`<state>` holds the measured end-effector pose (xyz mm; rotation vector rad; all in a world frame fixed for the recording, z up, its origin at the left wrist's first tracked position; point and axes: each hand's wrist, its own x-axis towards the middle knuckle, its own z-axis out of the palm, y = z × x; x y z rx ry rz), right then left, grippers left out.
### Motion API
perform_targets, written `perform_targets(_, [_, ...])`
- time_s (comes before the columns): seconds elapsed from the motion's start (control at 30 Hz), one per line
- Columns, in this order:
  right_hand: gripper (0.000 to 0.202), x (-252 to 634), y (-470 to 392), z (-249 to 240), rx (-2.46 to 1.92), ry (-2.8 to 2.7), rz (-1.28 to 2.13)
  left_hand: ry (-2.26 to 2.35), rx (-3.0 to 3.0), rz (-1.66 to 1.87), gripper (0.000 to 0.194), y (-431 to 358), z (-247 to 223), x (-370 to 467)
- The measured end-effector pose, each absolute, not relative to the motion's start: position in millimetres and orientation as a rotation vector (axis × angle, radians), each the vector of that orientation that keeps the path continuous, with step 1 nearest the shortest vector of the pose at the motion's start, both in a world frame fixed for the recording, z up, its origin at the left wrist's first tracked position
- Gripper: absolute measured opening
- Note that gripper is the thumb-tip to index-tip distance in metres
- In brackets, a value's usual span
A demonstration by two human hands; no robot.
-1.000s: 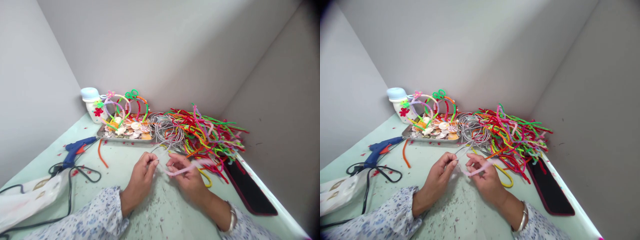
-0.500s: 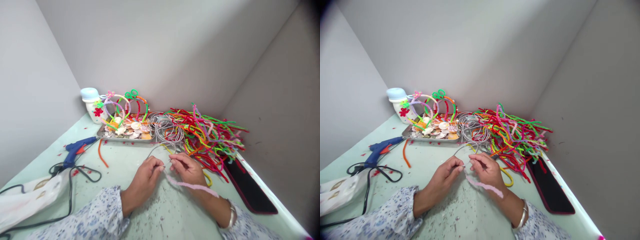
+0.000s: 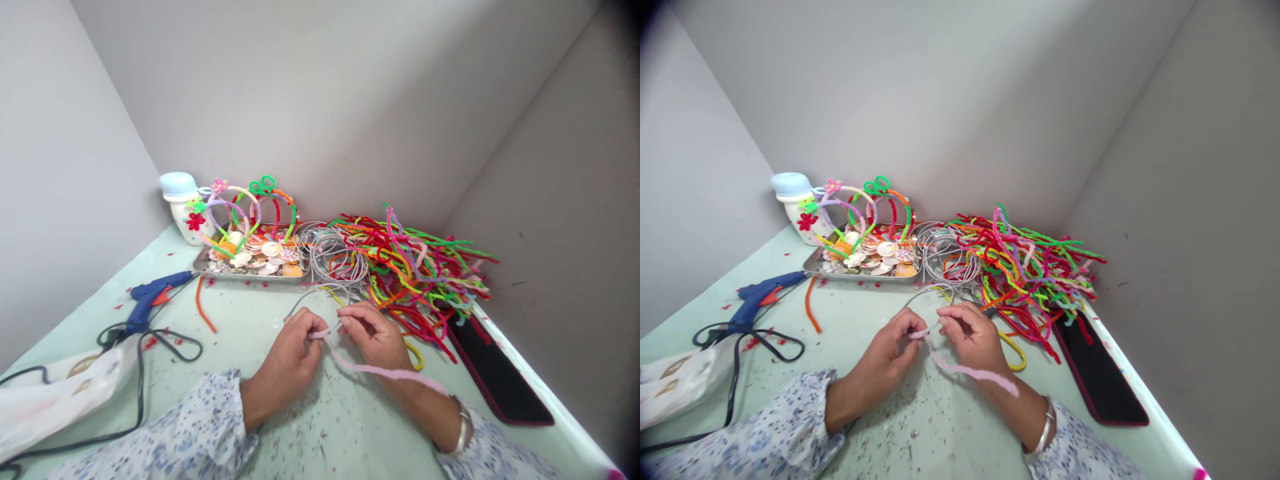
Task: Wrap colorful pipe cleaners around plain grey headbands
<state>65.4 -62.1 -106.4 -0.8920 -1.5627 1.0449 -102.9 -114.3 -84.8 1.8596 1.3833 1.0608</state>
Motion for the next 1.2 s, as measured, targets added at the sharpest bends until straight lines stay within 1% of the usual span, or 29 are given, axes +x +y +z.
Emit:
perform_targets(0.13, [0.011,66.3,-63.7,-107.7,-0.898,-1.607,1.033,1.467,1.869,1.106,0.009,-112.8,-88.1,-103.0])
perform_targets(0.33, [0.015,68.3,-67.5,-102.3,-0.930,-1.635,1.063,1.477,1.879,1.157,0.007,-111.7,-89.6,-103.5])
perform_targets(0.67, [0.012,69.3,-65.6,-106.3,-0.938,-1.678,0.996,1.460,1.892,1.184,0.005,-114.4,-89.4,-104.1])
perform_targets(0.87, [0.011,67.7,-66.6,-103.0,-0.895,-1.700,1.000,1.438,1.887,1.211,0.009,-114.4,-87.7,-104.6])
perform_targets(1.2, [0.008,66.7,-68.2,-101.8,-0.907,-1.798,0.885,1.430,1.863,1.259,0.010,-115.9,-88.8,-107.9])
